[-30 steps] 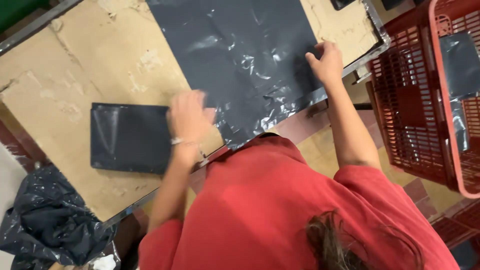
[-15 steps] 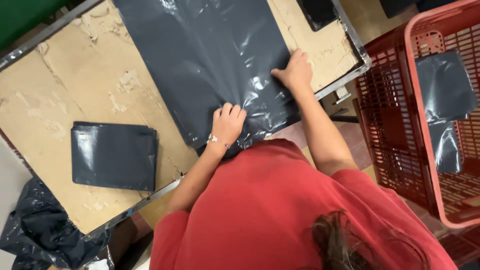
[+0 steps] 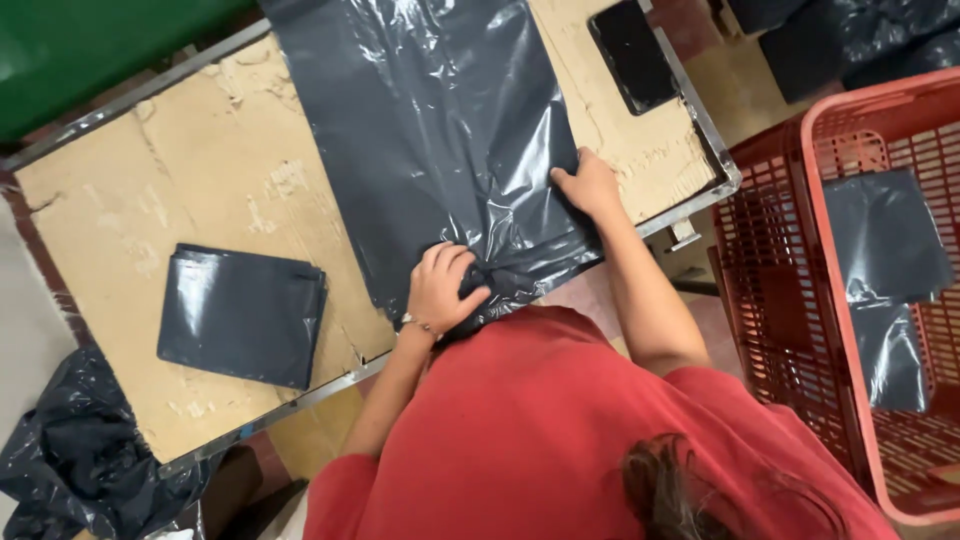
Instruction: Folding and organizing plastic bags from a conveyor belt and stacking them into a collection basket
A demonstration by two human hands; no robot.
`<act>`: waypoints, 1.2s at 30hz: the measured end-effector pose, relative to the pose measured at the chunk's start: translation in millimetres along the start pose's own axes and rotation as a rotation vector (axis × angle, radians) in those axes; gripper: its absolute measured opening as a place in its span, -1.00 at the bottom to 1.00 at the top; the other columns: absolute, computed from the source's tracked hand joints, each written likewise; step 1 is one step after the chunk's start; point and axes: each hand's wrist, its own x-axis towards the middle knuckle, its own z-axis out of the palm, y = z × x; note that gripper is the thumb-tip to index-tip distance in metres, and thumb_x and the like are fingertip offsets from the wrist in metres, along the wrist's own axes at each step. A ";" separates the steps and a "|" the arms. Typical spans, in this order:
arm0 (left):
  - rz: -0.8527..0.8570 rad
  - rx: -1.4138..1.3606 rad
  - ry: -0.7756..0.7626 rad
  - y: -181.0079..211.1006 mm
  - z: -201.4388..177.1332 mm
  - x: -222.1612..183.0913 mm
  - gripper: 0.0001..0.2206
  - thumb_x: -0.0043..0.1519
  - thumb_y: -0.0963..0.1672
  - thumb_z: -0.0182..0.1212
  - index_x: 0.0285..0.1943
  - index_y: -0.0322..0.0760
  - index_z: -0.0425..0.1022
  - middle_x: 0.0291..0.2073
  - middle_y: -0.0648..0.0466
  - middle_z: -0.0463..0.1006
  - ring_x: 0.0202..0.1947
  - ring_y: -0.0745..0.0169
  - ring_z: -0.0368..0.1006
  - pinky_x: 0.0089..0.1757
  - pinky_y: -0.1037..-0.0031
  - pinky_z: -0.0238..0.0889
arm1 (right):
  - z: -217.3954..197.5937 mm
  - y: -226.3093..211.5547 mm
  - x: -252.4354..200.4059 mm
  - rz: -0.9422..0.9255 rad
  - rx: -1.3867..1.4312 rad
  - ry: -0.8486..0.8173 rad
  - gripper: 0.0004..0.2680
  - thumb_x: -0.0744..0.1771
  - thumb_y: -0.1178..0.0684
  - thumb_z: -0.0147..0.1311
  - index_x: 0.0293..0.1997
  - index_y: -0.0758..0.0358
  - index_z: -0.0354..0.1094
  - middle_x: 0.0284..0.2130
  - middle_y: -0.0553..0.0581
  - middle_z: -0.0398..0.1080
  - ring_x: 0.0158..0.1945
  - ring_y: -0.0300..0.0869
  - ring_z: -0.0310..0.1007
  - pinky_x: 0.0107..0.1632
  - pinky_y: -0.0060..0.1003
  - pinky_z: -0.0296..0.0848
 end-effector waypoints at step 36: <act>-0.720 -1.008 0.341 -89.1 -198.1 30.4 -0.51 0.02 0.01 0.59 0.02 -0.34 0.60 -0.16 -0.15 0.65 -0.14 -0.04 0.58 -0.07 0.11 0.45 | -176.4 -58.8 -84.4 -0.910 0.423 0.353 -0.91 0.41 0.14 0.14 -0.22 0.31 0.50 -0.20 0.28 0.37 0.03 0.09 0.38 0.25 -0.15 0.26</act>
